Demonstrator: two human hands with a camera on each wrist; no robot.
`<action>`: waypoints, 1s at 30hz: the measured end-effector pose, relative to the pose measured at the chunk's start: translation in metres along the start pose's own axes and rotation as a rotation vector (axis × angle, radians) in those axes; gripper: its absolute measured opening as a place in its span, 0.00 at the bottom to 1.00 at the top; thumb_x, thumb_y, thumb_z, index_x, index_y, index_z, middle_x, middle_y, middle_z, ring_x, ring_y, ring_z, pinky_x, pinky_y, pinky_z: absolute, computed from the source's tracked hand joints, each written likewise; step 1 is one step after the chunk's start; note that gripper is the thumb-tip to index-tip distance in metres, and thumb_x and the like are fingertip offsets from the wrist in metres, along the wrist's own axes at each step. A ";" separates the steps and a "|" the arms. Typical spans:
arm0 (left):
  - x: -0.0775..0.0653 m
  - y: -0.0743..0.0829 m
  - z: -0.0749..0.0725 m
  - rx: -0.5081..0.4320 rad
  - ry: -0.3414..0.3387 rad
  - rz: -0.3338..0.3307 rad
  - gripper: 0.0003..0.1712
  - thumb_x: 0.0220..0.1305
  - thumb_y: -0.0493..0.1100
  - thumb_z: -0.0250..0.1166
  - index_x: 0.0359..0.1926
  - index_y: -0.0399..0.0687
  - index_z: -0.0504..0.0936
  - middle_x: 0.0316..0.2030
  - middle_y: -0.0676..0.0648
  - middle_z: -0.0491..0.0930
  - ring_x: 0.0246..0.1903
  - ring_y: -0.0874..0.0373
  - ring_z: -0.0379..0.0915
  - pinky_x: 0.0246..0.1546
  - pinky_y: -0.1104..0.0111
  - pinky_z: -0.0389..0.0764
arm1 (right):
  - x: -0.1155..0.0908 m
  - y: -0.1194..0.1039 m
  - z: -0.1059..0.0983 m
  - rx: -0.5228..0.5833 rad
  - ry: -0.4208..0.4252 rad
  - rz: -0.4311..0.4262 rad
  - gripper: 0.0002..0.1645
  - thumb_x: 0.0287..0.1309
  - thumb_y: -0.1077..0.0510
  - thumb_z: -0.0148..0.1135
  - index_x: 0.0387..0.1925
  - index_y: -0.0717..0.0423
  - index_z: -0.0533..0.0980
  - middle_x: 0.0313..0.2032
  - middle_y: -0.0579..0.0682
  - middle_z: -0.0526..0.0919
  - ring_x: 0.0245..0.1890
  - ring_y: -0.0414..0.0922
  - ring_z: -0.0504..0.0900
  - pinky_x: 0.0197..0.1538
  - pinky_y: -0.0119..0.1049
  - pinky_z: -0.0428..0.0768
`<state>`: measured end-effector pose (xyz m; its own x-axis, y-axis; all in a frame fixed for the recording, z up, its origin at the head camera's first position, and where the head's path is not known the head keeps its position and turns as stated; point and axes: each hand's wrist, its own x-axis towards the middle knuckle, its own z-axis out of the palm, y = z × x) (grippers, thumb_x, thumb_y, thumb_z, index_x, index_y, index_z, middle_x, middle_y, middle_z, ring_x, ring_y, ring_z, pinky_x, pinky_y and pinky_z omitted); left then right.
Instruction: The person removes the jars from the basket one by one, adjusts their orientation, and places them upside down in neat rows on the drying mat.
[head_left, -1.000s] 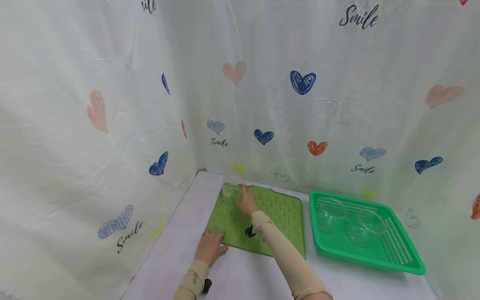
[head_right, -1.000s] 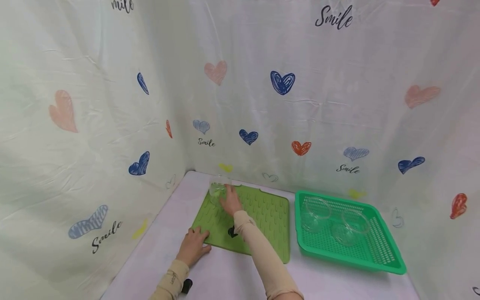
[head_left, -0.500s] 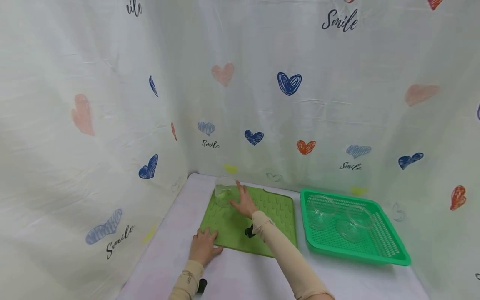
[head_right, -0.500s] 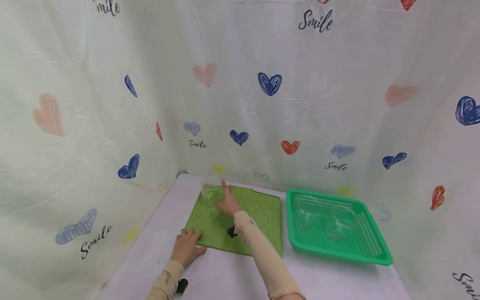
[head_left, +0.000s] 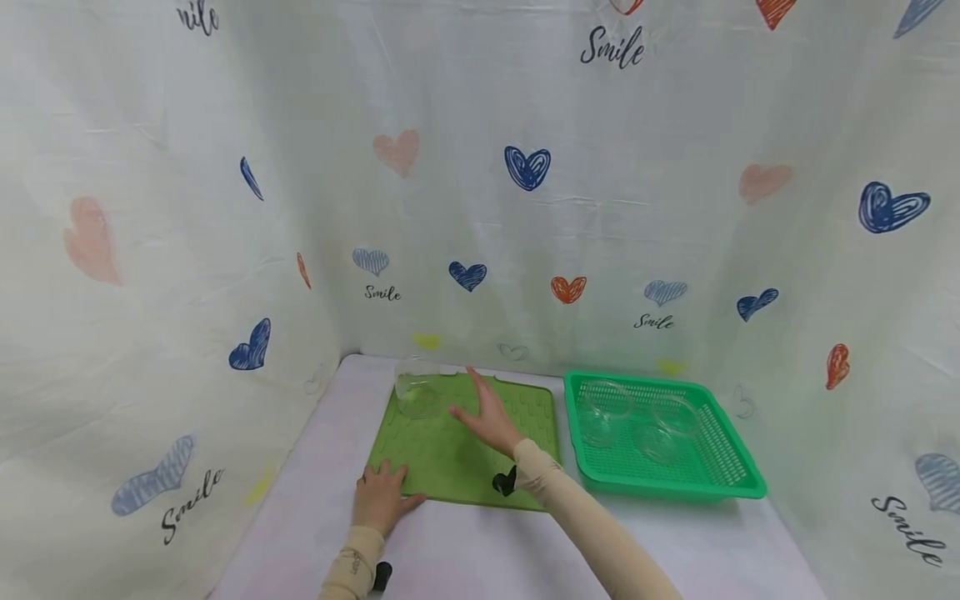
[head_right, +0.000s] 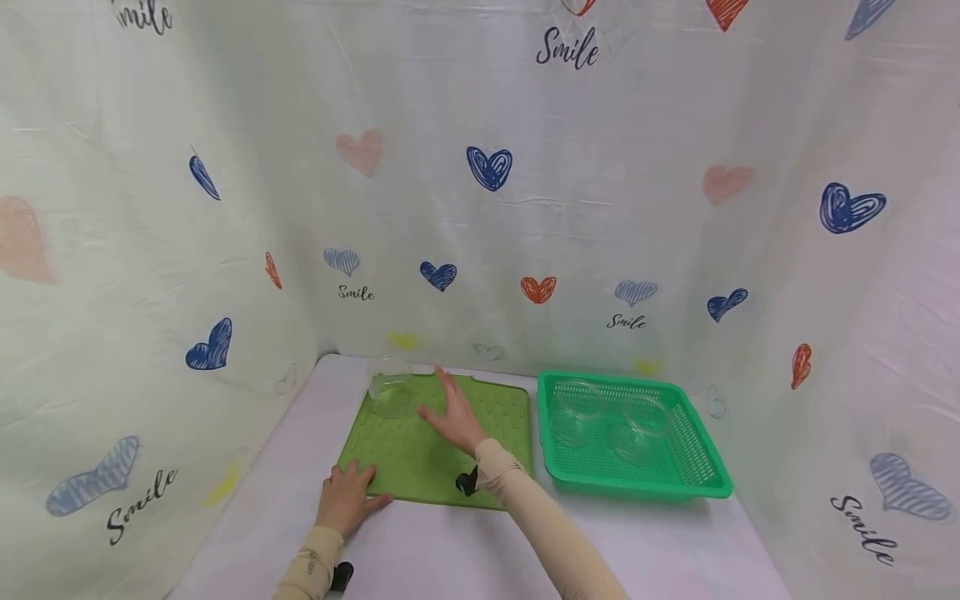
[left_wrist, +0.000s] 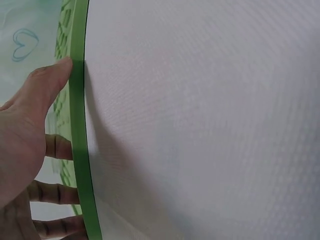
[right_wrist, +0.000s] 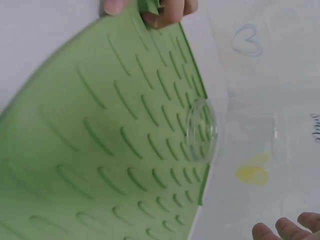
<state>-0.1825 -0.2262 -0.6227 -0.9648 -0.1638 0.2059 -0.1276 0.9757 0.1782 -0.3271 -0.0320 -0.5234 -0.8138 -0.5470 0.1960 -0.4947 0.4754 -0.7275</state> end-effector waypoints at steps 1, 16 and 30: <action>-0.001 -0.001 -0.002 -0.003 -0.004 -0.002 0.41 0.44 0.72 0.69 0.52 0.49 0.81 0.46 0.36 0.75 0.44 0.35 0.72 0.38 0.46 0.78 | -0.005 0.000 -0.002 0.009 0.007 -0.012 0.50 0.63 0.37 0.58 0.76 0.36 0.40 0.76 0.48 0.48 0.74 0.54 0.52 0.70 0.61 0.59; -0.007 -0.003 -0.020 -0.094 -0.081 -0.021 0.40 0.49 0.67 0.69 0.53 0.42 0.79 0.52 0.29 0.72 0.49 0.24 0.67 0.45 0.37 0.73 | -0.096 -0.008 -0.053 0.116 0.212 -0.049 0.49 0.61 0.41 0.63 0.74 0.31 0.45 0.75 0.51 0.51 0.73 0.52 0.57 0.65 0.56 0.70; -0.004 -0.005 -0.016 -0.143 -0.080 -0.004 0.37 0.51 0.69 0.66 0.47 0.42 0.80 0.44 0.32 0.74 0.40 0.31 0.70 0.37 0.41 0.76 | -0.183 -0.015 -0.091 0.147 0.386 -0.061 0.52 0.57 0.52 0.69 0.75 0.41 0.49 0.72 0.49 0.57 0.70 0.51 0.62 0.64 0.51 0.72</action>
<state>-0.1744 -0.2331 -0.6086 -0.9803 -0.1503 0.1282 -0.1034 0.9433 0.3154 -0.1990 0.1238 -0.4888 -0.8528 -0.2596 0.4531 -0.5194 0.3311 -0.7878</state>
